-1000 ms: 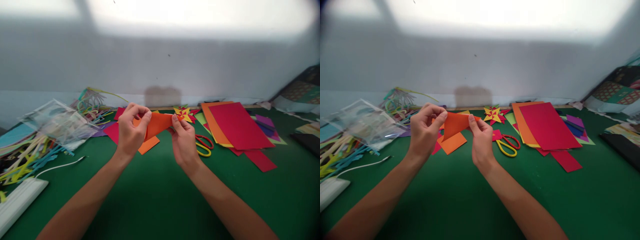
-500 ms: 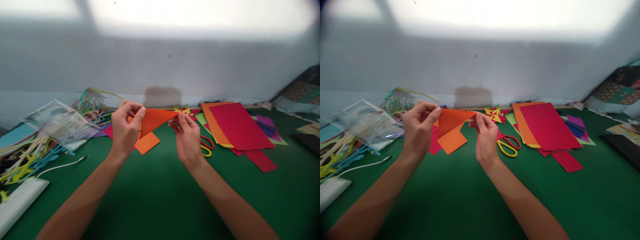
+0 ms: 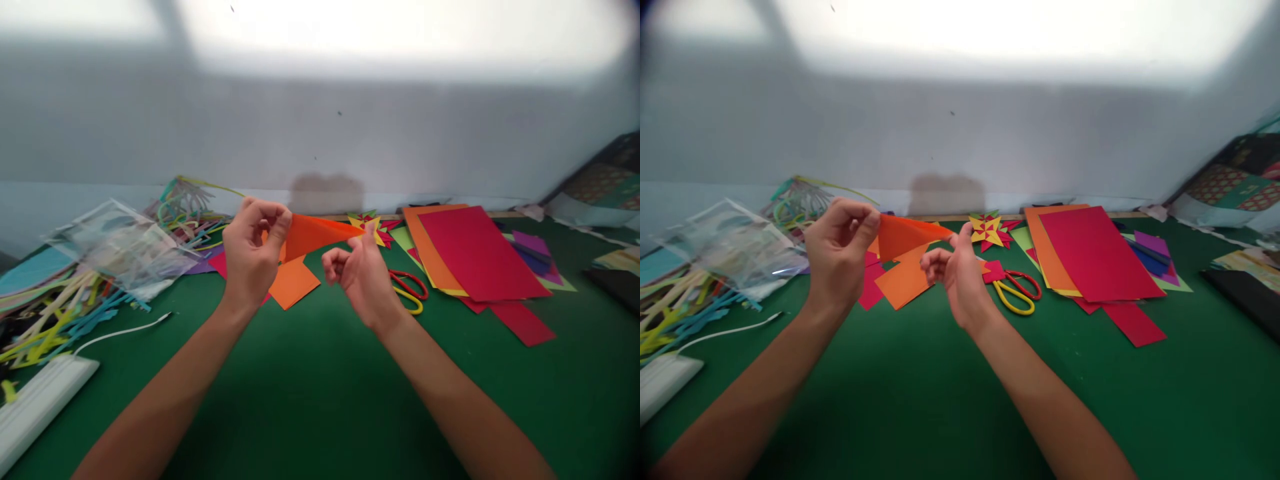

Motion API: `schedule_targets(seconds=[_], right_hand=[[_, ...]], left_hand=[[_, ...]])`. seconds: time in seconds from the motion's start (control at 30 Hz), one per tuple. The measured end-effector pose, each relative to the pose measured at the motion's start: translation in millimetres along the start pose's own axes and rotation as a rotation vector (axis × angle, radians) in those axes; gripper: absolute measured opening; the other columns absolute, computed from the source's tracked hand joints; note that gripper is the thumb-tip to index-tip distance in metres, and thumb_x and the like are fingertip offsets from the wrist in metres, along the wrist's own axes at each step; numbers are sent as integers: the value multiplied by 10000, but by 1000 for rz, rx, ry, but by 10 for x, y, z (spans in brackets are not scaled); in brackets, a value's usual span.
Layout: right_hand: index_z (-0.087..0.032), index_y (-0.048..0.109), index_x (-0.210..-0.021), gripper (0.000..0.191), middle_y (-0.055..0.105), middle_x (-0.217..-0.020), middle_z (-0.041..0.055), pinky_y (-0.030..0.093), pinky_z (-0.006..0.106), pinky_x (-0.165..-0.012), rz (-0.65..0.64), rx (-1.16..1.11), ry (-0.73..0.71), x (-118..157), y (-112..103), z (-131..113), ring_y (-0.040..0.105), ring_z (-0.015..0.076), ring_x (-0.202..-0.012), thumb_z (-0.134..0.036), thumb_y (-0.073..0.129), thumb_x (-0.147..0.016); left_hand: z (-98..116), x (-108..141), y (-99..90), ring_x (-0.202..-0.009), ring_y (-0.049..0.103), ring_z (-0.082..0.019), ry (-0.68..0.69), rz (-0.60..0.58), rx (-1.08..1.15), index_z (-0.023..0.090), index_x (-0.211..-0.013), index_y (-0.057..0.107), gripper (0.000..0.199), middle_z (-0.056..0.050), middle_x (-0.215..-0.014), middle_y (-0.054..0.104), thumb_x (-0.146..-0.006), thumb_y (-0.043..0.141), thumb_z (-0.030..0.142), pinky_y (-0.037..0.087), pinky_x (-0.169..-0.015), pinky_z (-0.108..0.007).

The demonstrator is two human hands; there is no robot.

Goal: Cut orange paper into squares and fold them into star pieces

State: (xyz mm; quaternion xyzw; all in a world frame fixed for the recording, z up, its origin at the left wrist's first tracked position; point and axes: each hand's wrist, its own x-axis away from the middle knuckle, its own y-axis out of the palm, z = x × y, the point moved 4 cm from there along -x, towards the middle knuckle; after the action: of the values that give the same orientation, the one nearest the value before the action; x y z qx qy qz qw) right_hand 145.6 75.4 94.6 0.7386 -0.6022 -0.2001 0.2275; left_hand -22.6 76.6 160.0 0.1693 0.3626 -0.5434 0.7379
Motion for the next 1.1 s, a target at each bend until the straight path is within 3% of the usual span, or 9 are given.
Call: schedule_targets(seconds=[0.1, 0.2, 0.3, 0.37, 0.47, 0.6, 0.77, 0.97, 1.1], right_hand=[[-223, 572, -1081, 539, 725, -789, 59, 471, 307, -574, -239, -80, 268, -2, 40, 65, 608, 182, -605, -730, 482, -925], [-225, 600, -1172, 410, 742, -902, 55, 505, 288, -646, -317, -148, 299, 18, 86, 14, 652, 173, -729, -568, 586, -947], [-272, 583, -1280, 423, 731, -912, 2, 530, 276, -700, -266, -107, 206, 15, 91, -51, 664, 153, -770, -364, 727, -893], [-294, 561, -1319, 523, 732, -941, -11, 551, 284, -727, -202, -56, 110, 0, 71, -84, 680, 155, -796, -292, 782, -845], [-311, 545, -1329, 576, 738, -988, -11, 571, 315, -821, -75, 16, -106, -25, 10, -143, 705, 174, -895, -274, 814, -821], [-313, 572, -1270, 500, 742, -983, -9, 551, 365, -943, 79, 120, -328, -19, -60, -194, 708, 192, -973, -292, 813, -832], [-295, 604, -1213, 414, 749, -1026, 14, 553, 368, -944, 79, 189, -373, 8, -10, -207, 704, 205, -1015, -292, 800, -849], [-288, 636, -1161, 386, 722, -1091, 18, 554, 351, -928, -18, 186, -318, 75, 137, -238, 683, 205, -1041, -308, 824, -825], [-267, 668, -1045, 272, 693, -1028, 12, 546, 349, -910, 21, 164, -299, 127, 171, -254, 673, 195, -980, -305, 822, -824]], left_hand=[[31, -41, -9, -790, 525, -150, 126, -31, 23, 238, -857, 709, 75, -18, -855, 557, -927, 706, 266, 450, -714, -295], [28, -61, -7, -816, 542, -156, 211, -92, 62, 258, -851, 738, 54, -24, -886, 554, -903, 735, 246, 463, -727, -308], [26, -60, 18, -875, 566, -169, 263, -181, 102, 276, -878, 763, 16, -33, -936, 559, -881, 761, 261, 488, -789, -324], [25, -59, 44, -933, 592, -183, 230, -227, 134, 291, -998, 760, 125, -45, -1004, 592, -880, 764, 331, 510, -834, -333], [-16, -57, 69, -928, 631, -187, 17, -210, 179, 285, -1220, 666, 332, -64, -1056, 649, -950, 643, 476, 541, -821, -328], [-59, 1, 119, -839, 651, -180, -218, -253, 191, 206, -1022, 692, 373, -65, -910, 680, -1003, 510, 532, 526, -752, -300], [-55, 82, 162, -803, 644, -175, -267, -319, 135, 199, -929, 706, 200, -43, -873, 697, -906, 702, 398, 509, -706, -287], [31, 110, 173, -770, 612, -165, -240, -363, 115, 197, -894, 705, 99, -26, -819, 674, -905, 688, 294, 490, -695, -291], [122, 136, 187, -768, 604, -161, -191, -384, 103, 200, -879, 704, 82, -20, -820, 668, -915, 678, 269, 472, -697, -292]])
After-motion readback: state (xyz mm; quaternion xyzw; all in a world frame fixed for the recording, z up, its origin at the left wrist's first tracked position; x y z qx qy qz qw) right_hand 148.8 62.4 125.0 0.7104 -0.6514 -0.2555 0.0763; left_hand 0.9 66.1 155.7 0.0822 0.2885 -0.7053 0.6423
